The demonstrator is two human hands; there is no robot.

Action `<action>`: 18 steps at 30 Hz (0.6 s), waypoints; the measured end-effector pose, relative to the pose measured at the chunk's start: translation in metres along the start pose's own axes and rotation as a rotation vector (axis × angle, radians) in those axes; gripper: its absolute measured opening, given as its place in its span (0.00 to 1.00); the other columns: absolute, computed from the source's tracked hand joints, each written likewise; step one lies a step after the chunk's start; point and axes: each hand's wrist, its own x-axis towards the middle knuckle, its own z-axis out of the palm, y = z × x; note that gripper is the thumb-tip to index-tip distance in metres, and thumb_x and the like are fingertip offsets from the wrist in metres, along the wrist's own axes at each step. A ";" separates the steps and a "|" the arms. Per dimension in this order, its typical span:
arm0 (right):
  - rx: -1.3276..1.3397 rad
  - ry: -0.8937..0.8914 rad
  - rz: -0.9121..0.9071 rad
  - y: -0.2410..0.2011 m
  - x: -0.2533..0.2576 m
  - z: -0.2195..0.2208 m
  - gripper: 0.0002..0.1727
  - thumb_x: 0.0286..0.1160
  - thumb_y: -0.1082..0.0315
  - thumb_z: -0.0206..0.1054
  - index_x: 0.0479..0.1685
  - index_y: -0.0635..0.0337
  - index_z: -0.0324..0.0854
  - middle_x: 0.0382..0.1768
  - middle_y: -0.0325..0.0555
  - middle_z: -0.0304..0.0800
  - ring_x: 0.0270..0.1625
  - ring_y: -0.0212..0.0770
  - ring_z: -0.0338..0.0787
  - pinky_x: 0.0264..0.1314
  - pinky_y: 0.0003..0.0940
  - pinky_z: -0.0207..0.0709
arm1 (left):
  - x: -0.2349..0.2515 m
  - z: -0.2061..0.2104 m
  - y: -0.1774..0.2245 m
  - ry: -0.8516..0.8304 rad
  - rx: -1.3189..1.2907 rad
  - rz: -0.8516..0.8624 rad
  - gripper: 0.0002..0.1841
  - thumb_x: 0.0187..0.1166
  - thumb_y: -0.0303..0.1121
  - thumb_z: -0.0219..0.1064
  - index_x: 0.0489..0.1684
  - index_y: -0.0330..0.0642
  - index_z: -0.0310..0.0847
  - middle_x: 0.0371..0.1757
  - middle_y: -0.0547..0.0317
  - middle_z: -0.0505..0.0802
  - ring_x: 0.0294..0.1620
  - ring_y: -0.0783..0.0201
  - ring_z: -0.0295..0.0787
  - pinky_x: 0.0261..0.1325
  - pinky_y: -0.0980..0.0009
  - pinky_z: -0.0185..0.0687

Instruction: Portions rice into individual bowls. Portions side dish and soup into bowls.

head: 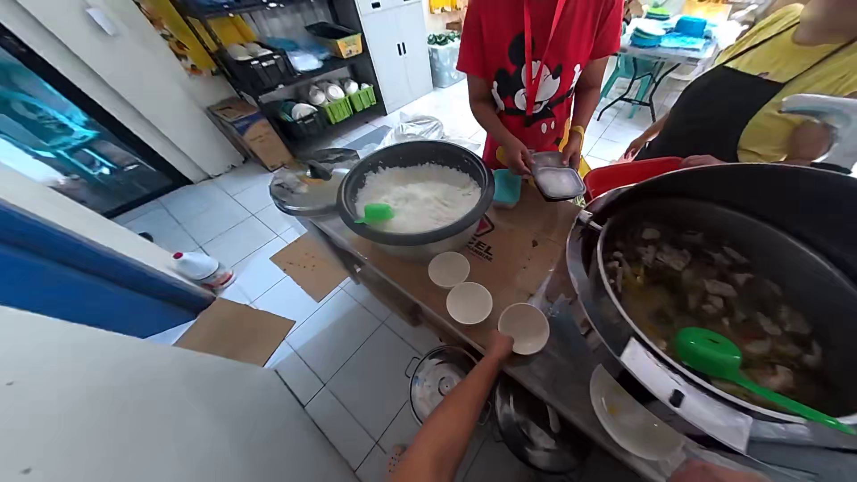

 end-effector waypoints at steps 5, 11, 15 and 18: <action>0.095 0.078 0.049 -0.012 0.088 0.067 0.21 0.87 0.59 0.63 0.58 0.73 0.83 0.52 0.49 0.93 0.55 0.29 0.91 0.64 0.31 0.84 | -0.049 -0.085 -0.011 -0.326 -0.130 0.068 0.26 0.85 0.24 0.54 0.84 0.35 0.58 0.60 0.36 0.85 0.46 0.53 0.87 0.45 0.58 0.85; -0.019 0.296 0.136 -0.001 0.316 0.185 0.29 0.81 0.61 0.63 0.77 0.69 0.71 0.55 0.51 0.92 0.55 0.36 0.92 0.63 0.35 0.85 | -0.079 -0.301 -0.080 -0.331 -0.151 0.126 0.26 0.83 0.24 0.50 0.83 0.31 0.57 0.54 0.42 0.87 0.42 0.61 0.87 0.41 0.63 0.85; -0.488 0.292 0.195 -0.001 0.510 0.213 0.35 0.84 0.63 0.67 0.90 0.60 0.62 0.79 0.66 0.75 0.77 0.62 0.80 0.78 0.57 0.74 | -0.085 -0.400 -0.106 -0.162 -0.263 -0.066 0.23 0.85 0.22 0.46 0.80 0.31 0.57 0.47 0.45 0.86 0.33 0.63 0.87 0.32 0.68 0.83; -0.734 0.327 0.262 0.009 0.611 0.217 0.36 0.78 0.62 0.73 0.88 0.52 0.68 0.86 0.70 0.64 0.79 0.75 0.74 0.73 0.72 0.69 | -0.086 -0.448 -0.097 -0.062 -0.351 -0.079 0.23 0.92 0.29 0.42 0.84 0.33 0.52 0.58 0.38 0.84 0.43 0.57 0.89 0.38 0.64 0.85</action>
